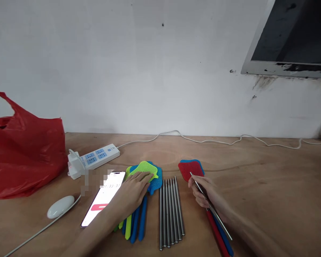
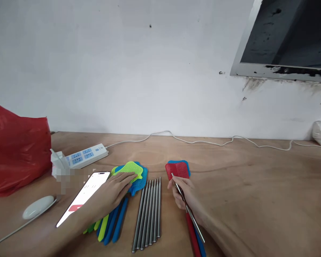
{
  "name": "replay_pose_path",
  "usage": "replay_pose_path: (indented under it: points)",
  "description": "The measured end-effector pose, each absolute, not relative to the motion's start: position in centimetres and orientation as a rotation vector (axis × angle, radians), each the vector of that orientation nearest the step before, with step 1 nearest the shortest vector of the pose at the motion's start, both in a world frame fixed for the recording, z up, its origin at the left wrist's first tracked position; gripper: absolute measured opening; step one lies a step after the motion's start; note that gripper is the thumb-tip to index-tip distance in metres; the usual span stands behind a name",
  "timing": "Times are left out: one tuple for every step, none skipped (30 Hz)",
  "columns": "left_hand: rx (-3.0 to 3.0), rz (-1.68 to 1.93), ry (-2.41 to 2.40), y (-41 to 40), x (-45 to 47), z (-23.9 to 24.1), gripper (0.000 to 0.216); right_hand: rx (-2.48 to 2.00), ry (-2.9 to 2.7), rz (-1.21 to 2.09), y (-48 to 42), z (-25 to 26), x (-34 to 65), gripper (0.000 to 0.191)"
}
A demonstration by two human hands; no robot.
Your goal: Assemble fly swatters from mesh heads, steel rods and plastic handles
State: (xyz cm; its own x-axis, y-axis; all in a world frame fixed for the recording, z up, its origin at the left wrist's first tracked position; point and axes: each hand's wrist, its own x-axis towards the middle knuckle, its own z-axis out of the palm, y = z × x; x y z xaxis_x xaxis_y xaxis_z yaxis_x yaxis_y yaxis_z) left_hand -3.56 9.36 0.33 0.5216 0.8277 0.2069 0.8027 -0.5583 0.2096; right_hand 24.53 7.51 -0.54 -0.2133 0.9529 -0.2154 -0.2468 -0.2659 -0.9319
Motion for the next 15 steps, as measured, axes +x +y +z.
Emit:
replay_pose_path:
  points:
    - [2.651, 0.451, 1.442, 9.28, -3.5, 0.19, 0.04, -1.076, -0.962, 1.64, 7.59, -0.59, 24.61, 0.044]
    - [2.644, 0.464, 1.462, 9.19, -3.45, 0.1, 0.04, -1.076, -0.924, 1.626, 7.69, -0.64, 24.69, 0.044]
    - [2.641, 0.473, 1.477, 9.08, -3.41, 0.07, 0.041, -1.078, -0.888, 1.601, 7.79, -0.69, 24.78, 0.044]
    - [2.639, 0.482, 1.486, 8.97, -3.38, 0.1, 0.04, -1.079, -0.855, 1.57, 7.89, -0.71, 24.87, 0.045]
    - [2.637, 0.494, 1.489, 8.87, -3.37, 0.17, 0.04, -1.076, -0.83, 1.542, 7.96, -0.72, 24.94, 0.045]
    - [2.637, 0.51, 1.481, 8.77, -3.36, 0.27, 0.038, -1.067, -0.81, 1.524, 8.01, -0.7, 25.0, 0.045]
    - [2.638, 0.531, 1.462, 8.69, -3.36, 0.39, 0.035, -1.053, -0.791, 1.514, 8.03, -0.66, 25.02, 0.045]
    - [2.64, 0.552, 1.435, 8.64, -3.38, 0.5, 0.033, -1.035, -0.771, 1.509, 8.0, -0.6, 25.01, 0.045]
    - [2.643, 0.571, 1.407, 8.6, -3.4, 0.59, 0.031, -1.013, -0.75, 1.504, 7.94, -0.54, 24.97, 0.044]
    - [2.644, 0.586, 1.382, 8.59, -3.43, 0.65, 0.029, -0.988, -0.729, 1.495, 7.85, -0.47, 24.9, 0.043]
    - [2.645, 0.599, 1.361, 8.6, -3.46, 0.67, 0.027, -0.972, -0.707, 1.479, 7.74, -0.4, 24.8, 0.043]
    - [2.646, 0.608, 1.343, 8.6, -3.5, 0.66, 0.026, -0.963, -0.687, 1.459, 7.62, -0.34, 24.68, 0.042]
    - [2.648, 0.618, 1.331, 8.6, -3.53, 0.63, 0.025, -0.959, -0.671, 1.434, 7.52, -0.28, 24.55, 0.041]
    - [2.651, 0.629, 1.321, 8.57, -3.55, 0.59, 0.023, -0.959, -0.658, 1.411, 7.44, -0.23, 24.41, 0.04]
    - [2.655, 0.644, 1.313, 8.51, -3.54, 0.55, 0.022, -0.959, -0.65, 1.392, 7.38, -0.2, 24.3, 0.039]
